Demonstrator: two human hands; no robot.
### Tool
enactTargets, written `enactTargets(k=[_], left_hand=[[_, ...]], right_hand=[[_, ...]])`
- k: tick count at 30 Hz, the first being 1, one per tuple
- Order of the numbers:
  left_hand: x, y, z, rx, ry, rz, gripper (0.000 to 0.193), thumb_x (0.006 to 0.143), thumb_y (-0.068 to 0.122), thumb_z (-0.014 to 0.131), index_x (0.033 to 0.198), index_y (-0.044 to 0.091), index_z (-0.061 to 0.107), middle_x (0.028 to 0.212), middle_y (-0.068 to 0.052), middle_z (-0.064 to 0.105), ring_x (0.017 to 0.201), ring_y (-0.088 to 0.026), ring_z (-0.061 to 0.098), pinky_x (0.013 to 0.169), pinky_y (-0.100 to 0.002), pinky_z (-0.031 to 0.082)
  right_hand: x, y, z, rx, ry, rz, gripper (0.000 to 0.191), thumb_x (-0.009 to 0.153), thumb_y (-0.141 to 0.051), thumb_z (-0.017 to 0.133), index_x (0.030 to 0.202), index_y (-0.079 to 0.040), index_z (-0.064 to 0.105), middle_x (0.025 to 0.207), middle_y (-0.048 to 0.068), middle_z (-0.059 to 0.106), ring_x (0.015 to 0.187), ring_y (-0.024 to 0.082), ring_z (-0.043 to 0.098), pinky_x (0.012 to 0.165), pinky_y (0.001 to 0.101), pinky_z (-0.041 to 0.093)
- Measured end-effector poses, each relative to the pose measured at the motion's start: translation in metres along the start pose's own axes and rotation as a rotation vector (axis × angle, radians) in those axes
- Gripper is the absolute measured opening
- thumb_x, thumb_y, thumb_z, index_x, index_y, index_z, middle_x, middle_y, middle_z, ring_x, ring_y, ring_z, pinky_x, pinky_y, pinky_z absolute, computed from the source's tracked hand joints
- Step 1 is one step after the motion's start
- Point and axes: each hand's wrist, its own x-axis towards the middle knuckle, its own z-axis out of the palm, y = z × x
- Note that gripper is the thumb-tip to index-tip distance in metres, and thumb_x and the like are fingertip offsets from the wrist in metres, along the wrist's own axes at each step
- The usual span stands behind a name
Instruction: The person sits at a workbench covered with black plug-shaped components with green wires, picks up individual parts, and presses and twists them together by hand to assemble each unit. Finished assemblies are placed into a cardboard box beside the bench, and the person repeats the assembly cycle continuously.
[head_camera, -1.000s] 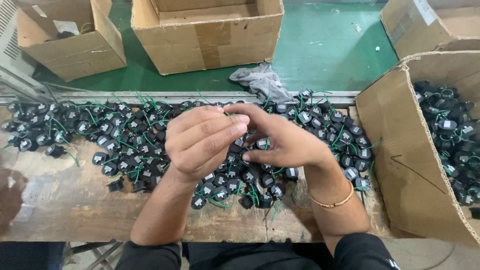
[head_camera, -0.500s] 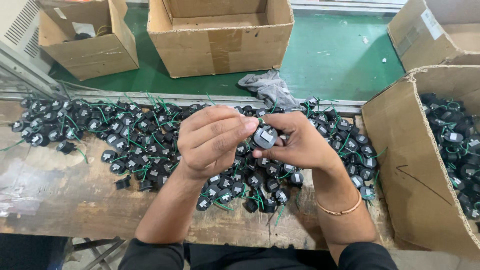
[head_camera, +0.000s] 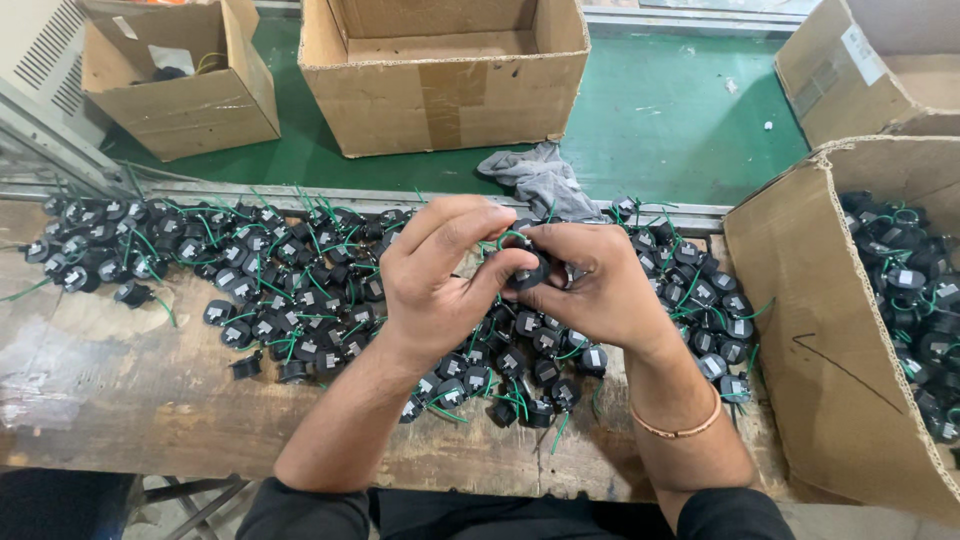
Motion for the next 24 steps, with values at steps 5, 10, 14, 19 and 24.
enactTargets(k=[5, 10, 14, 19, 24], left_hand=[[-0.003, -0.001, 0.002, -0.075, -0.027, -0.045, 0.036, 0.086, 0.006, 0.088, 0.117, 0.007, 0.069, 0.111, -0.008, 0.071, 0.106, -0.021, 0.070, 0.088, -0.030, 0.059], [-0.006, -0.005, 0.007, -0.229, -0.023, -0.067, 0.029, 0.088, 0.002, 0.085, 0.113, 0.008, 0.073, 0.107, -0.006, 0.069, 0.101, -0.018, 0.069, 0.087, -0.029, 0.058], [-0.009, -0.007, 0.013, -0.293, -0.016, -0.030, 0.025, 0.093, -0.004, 0.081, 0.113, 0.009, 0.076, 0.108, -0.005, 0.070, 0.104, -0.019, 0.069, 0.085, -0.027, 0.060], [-0.001, -0.029, 0.001, -0.137, -0.098, -0.041, 0.031, 0.091, 0.013, 0.082, 0.121, 0.010, 0.072, 0.110, -0.006, 0.073, 0.110, -0.019, 0.069, 0.095, -0.033, 0.058], [0.003, -0.079, 0.000, 0.355, -0.568, -0.608, 0.037, 0.083, 0.038, 0.082, 0.106, 0.011, 0.075, 0.087, -0.009, 0.077, 0.084, -0.026, 0.074, 0.075, -0.040, 0.057]], right_hand=[[-0.003, -0.004, -0.001, -0.004, 0.032, -0.057, 0.038, 0.076, -0.010, 0.088, 0.110, -0.003, 0.074, 0.075, 0.004, 0.065, 0.062, 0.012, 0.060, 0.057, 0.0267, 0.050], [-0.004, -0.005, -0.002, -0.024, 0.085, -0.098, 0.030, 0.077, -0.006, 0.086, 0.103, -0.003, 0.072, 0.074, 0.005, 0.062, 0.063, 0.013, 0.062, 0.057, 0.0271, 0.048], [-0.003, -0.004, -0.001, -0.080, 0.114, -0.090, 0.024, 0.077, -0.005, 0.088, 0.097, -0.004, 0.074, 0.074, 0.006, 0.059, 0.064, 0.016, 0.059, 0.058, 0.0294, 0.045], [-0.001, 0.000, -0.006, -0.070, 0.265, -0.107, 0.031, 0.079, -0.005, 0.089, 0.104, -0.001, 0.071, 0.100, 0.008, 0.063, 0.090, 0.017, 0.063, 0.079, 0.0278, 0.051], [-0.002, 0.005, -0.022, -0.023, 0.353, -0.052, 0.031, 0.087, 0.005, 0.084, 0.110, 0.000, 0.064, 0.115, 0.008, 0.060, 0.100, 0.017, 0.064, 0.085, 0.0246, 0.054]])
